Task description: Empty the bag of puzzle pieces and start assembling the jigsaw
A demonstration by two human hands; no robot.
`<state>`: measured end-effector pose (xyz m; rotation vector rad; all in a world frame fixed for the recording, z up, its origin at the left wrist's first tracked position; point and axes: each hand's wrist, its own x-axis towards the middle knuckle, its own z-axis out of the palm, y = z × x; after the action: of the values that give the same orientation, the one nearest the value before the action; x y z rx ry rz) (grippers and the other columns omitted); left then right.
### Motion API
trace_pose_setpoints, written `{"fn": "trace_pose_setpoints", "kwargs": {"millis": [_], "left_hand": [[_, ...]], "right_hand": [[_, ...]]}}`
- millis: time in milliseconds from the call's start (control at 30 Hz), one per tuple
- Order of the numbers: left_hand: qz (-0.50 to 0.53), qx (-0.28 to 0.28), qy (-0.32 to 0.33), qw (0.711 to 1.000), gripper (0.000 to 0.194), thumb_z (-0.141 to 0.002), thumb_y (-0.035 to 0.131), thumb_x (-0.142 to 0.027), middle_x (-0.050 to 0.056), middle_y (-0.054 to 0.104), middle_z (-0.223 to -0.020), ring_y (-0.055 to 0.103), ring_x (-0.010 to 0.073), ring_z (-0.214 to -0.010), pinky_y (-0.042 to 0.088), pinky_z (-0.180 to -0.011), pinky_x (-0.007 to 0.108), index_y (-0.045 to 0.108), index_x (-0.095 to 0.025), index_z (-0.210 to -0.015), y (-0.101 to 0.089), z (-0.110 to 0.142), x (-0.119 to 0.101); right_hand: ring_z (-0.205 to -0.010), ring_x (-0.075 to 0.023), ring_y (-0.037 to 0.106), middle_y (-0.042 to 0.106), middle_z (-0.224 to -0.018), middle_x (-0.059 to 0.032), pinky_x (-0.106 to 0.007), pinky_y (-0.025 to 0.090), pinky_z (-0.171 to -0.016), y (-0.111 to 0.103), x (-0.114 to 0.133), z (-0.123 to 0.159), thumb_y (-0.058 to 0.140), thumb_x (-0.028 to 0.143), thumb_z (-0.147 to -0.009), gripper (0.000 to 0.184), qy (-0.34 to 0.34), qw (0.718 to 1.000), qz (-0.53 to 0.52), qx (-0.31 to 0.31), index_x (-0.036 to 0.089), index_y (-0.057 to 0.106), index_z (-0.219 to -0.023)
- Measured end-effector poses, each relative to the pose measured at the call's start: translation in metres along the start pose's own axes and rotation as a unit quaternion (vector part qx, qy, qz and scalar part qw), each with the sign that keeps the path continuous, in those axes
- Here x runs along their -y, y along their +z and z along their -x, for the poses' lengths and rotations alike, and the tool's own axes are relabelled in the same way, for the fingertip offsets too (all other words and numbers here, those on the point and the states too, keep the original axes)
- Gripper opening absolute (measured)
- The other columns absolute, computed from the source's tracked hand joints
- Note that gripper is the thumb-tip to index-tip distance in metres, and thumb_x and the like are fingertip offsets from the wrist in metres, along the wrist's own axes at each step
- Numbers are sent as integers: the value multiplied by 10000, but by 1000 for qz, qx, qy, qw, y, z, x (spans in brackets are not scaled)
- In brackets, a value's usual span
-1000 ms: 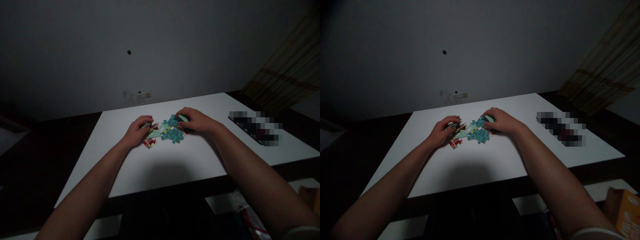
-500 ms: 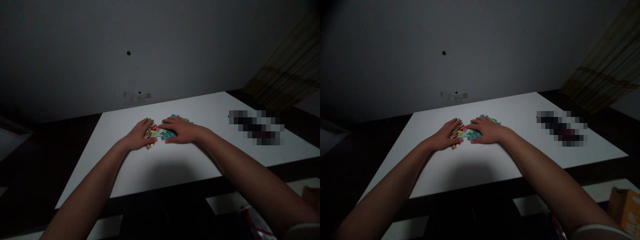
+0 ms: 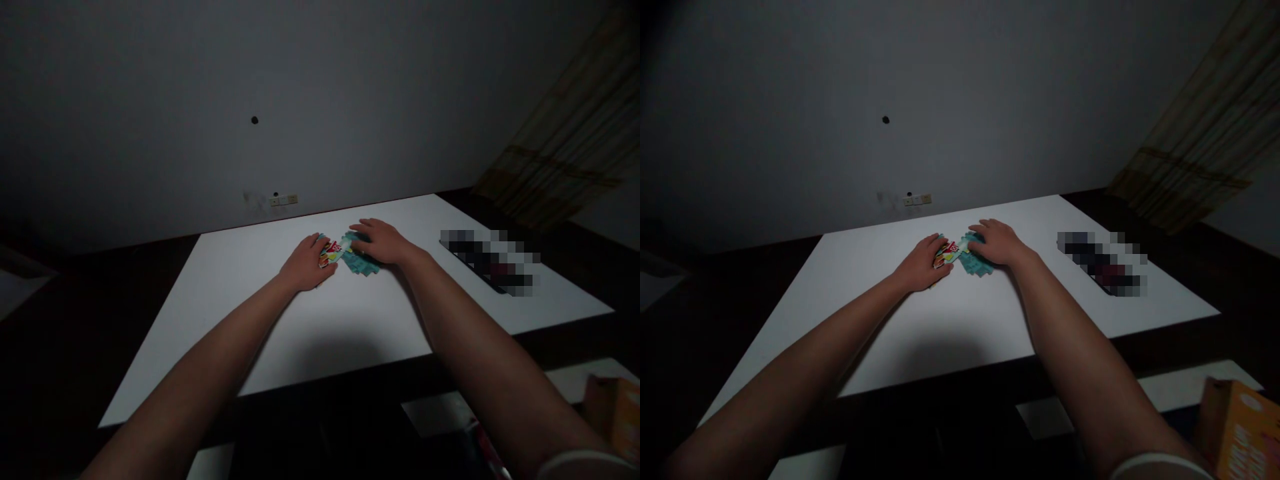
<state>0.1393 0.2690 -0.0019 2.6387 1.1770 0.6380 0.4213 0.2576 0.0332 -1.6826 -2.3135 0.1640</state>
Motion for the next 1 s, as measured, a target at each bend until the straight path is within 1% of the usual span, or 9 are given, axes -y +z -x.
{"fn": "trace_pose_setpoints", "kwargs": {"millis": [100,167,267,433,533,633,767,867,1000], "left_hand": [[-16,-21,-15,1000,730,-990,701,-538,244,560,-1679,498,416,-1604,405,-1351,578,589,-146,-1594,12,-24,-7],[-18,-29,-17,999,718,-992,700,-527,253,578,-1653,525,408,-1579,419,-1341,558,600,-130,-1582,19,-40,-13],[-4,-34,-13,999,698,-1013,685,-513,262,611,-1609,568,395,-1536,431,-1330,528,614,-91,-1564,27,-60,-24],[51,-61,-10,997,549,-1069,621,-408,227,694,-1513,639,360,-1444,475,-1285,515,649,-105,-1526,39,-79,-38],[118,-71,-14,990,554,-1059,661,-398,224,705,-1516,668,353,-1412,509,-1253,510,649,-106,-1530,39,-81,-36],[189,-80,-32,978,615,-1021,747,-442,205,713,-1525,691,347,-1387,531,-1234,509,644,-135,-1544,31,-76,-25],[238,-111,-76,962,423,-1072,668,-405,155,762,-1450,723,316,-1327,562,-1201,499,720,-191,-1433,21,-62,-10],[217,-132,-70,965,359,-1059,663,-356,142,767,-1417,720,307,-1310,565,-1196,495,747,-195,-1369,19,-54,-8],[158,-130,-55,977,395,-942,736,-245,136,766,-1362,714,311,-1294,559,-1196,494,757,-181,-1331,21,-52,-12]], "right_hand": [[-1624,-419,479,533,-1744,-217,-586,380,-1314,10,-12,-3,480,616,-1147,703,70,997,7,9,183,592,-1690],[-1588,-378,530,582,-1705,-212,-527,405,-1297,16,-16,-5,456,571,-1171,644,66,998,-5,-12,171,629,-1644],[-1438,-335,659,716,-1549,-200,-437,478,-1207,19,-17,-11,478,505,-1176,546,50,997,-41,-52,144,726,-1502],[-1359,-329,699,762,-1483,-179,-413,501,-1130,17,-14,-16,523,428,-1159,453,68,993,-62,-80,169,773,-1434],[-1300,-326,719,795,-1408,-170,-404,517,-1076,14,-11,-15,504,412,-1161,427,81,992,-57,-80,198,812,-1366],[-1246,-341,731,813,-1339,-178,-423,536,-1038,10,-9,-13,465,407,-1167,447,98,990,-47,-93,204,845,-1283],[-1310,-369,701,800,-1388,-177,-492,528,-1128,7,-10,-13,471,280,-1115,432,99,983,-58,-144,180,838,-1320],[-1391,-354,667,774,-1465,-152,-507,500,-1214,10,-10,-15,530,167,-1016,492,53,981,-91,-163,176,788,-1436],[-1433,-322,660,750,-1532,-104,-488,468,-1264,15,-4,-17,619,139,-942,577,-62,986,-111,-112,224,756,-1496]]}}
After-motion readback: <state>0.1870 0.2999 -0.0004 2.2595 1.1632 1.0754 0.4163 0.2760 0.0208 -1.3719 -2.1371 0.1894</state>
